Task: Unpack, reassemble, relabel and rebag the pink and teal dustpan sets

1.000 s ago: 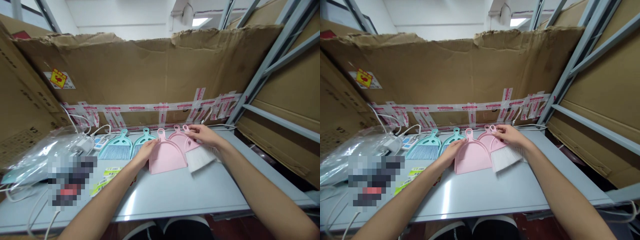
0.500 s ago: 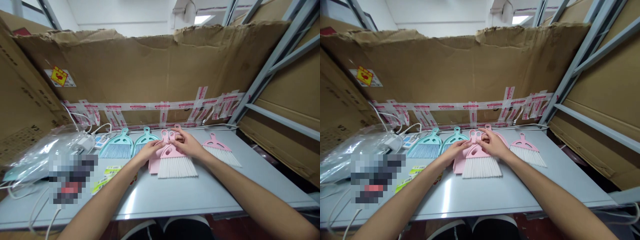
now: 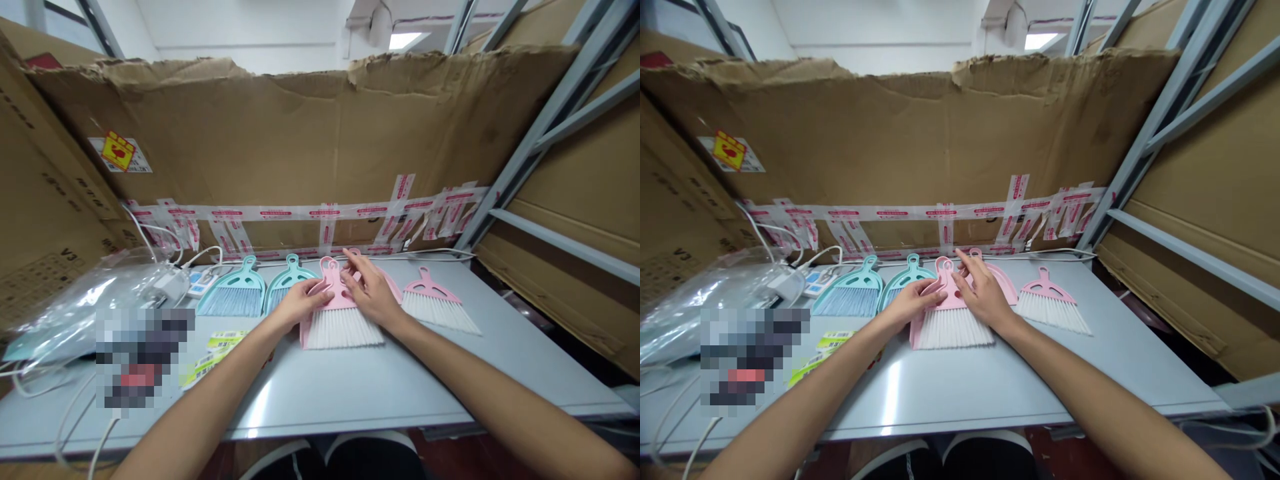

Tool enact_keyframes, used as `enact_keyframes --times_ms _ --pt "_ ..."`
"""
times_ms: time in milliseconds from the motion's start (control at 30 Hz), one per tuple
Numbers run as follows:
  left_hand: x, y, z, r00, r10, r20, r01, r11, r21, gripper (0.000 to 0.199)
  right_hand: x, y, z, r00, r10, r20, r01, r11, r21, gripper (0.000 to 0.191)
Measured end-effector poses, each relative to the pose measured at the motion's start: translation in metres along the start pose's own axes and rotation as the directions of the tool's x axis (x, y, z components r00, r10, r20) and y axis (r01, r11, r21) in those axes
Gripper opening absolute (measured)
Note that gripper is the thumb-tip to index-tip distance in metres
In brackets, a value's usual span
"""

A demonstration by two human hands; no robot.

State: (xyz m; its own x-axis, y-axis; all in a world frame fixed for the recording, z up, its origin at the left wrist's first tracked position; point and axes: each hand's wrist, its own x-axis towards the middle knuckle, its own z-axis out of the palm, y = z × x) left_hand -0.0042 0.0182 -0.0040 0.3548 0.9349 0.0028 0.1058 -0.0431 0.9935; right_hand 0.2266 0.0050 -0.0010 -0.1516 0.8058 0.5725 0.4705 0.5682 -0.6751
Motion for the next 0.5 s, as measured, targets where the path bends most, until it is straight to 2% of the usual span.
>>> enact_keyframes --times_ms 133,233,500 --pt "0.002 0.001 -0.001 0.999 -0.035 -0.005 0.034 0.994 -0.106 0.065 0.001 0.011 0.003 0.991 0.126 0.034 -0.129 0.986 0.102 0.062" --pt "0.004 0.003 -0.002 0.999 -0.007 -0.046 -0.001 0.986 -0.167 0.063 0.0 0.013 0.006 0.979 0.182 0.093 -0.192 0.974 0.116 0.062" --pt "0.005 0.005 -0.004 0.985 0.161 -0.07 -0.167 0.982 -0.092 0.053 0.0 0.01 0.012 0.983 0.167 0.08 -0.178 0.97 0.167 0.039"
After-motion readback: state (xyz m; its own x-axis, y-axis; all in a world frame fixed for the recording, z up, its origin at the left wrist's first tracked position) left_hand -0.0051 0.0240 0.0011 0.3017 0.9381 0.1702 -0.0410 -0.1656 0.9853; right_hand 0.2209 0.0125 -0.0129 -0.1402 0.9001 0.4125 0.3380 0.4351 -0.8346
